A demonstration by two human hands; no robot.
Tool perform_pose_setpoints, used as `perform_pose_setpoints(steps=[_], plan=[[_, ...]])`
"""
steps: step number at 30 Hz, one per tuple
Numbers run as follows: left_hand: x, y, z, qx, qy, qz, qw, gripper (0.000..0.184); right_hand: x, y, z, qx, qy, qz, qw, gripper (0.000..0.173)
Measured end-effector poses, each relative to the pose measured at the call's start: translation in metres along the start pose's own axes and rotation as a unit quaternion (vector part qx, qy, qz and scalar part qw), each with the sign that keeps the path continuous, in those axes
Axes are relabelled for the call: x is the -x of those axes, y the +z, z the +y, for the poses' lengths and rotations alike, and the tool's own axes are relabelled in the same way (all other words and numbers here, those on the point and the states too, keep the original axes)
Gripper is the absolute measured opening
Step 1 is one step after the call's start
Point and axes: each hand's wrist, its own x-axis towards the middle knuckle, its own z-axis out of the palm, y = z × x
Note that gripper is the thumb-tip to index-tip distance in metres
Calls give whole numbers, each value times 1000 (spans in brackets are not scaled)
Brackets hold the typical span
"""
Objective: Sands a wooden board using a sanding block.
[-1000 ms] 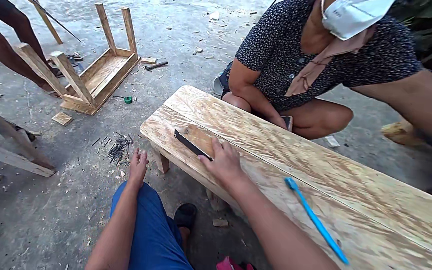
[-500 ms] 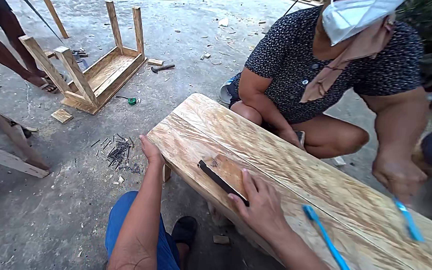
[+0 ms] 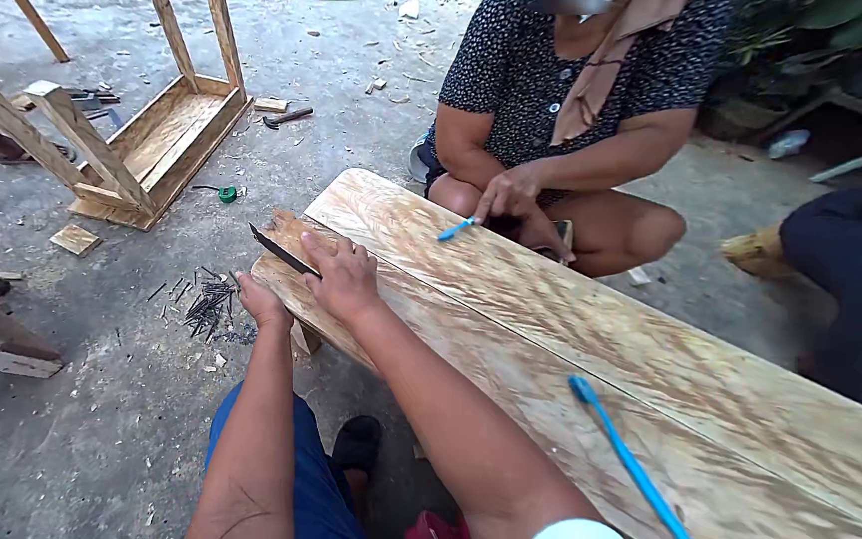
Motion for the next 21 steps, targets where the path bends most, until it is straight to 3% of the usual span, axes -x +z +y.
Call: perform_pose_setpoints(steps=[6, 10, 14, 19, 21], plan=[[1, -6, 4, -68, 4, -7, 998, 69, 127, -25, 117, 21, 42, 68, 997, 59], [2, -4, 2, -30, 6, -18, 999, 68, 180, -31, 153, 43, 22, 130, 990, 61], [2, -1, 2, -23, 12, 3, 1000, 67, 130, -22, 123, 25, 11, 134, 991, 56], [1, -1, 5, -51, 2, 16, 999, 67, 34, -17, 71, 22, 12, 57, 998, 60], [0, -1, 5, -63, -6, 15, 998, 68, 28, -18, 70, 21, -2, 50, 999, 61]])
